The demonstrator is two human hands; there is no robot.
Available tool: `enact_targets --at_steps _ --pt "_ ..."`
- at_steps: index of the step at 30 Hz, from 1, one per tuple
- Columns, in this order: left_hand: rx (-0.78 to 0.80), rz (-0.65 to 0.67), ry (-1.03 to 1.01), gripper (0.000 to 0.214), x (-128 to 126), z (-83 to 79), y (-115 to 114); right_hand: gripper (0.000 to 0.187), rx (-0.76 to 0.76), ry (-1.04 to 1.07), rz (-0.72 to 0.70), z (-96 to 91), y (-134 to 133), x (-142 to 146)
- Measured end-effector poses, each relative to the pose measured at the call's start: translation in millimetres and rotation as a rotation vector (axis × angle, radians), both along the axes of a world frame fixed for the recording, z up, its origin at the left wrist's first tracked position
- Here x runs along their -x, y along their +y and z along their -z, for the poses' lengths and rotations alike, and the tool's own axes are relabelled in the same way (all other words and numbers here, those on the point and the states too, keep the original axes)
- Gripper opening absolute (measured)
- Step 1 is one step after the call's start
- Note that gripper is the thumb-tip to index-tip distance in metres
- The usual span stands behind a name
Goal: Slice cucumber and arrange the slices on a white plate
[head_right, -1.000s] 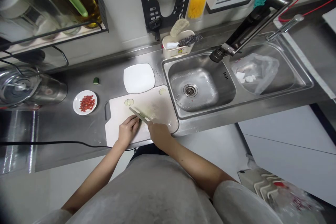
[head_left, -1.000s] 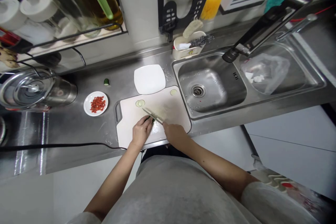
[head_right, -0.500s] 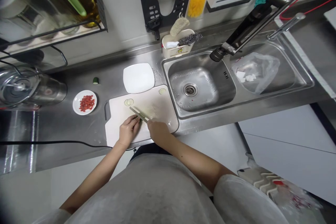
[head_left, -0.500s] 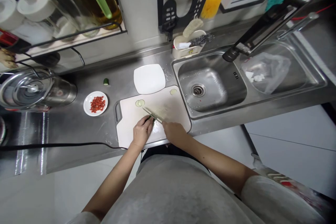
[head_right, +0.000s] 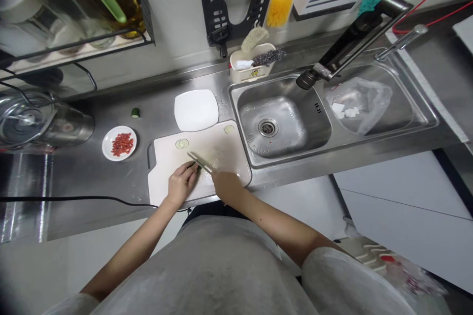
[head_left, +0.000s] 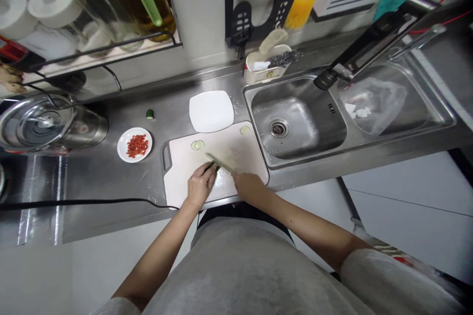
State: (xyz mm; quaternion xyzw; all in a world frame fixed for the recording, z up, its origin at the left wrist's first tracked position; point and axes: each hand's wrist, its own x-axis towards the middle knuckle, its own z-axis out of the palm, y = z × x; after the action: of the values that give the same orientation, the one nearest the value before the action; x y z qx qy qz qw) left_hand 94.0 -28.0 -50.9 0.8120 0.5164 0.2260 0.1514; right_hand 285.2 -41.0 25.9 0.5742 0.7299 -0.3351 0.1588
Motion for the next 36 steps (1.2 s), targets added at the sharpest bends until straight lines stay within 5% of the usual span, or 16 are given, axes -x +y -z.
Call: enact_targets --at_steps 36 --pt "0.010 -0.010 -0.016 0.027 0.1 1.8 -1.2 0.030 -0.012 -0.012 0.010 18.0 -2.5 -1.7"
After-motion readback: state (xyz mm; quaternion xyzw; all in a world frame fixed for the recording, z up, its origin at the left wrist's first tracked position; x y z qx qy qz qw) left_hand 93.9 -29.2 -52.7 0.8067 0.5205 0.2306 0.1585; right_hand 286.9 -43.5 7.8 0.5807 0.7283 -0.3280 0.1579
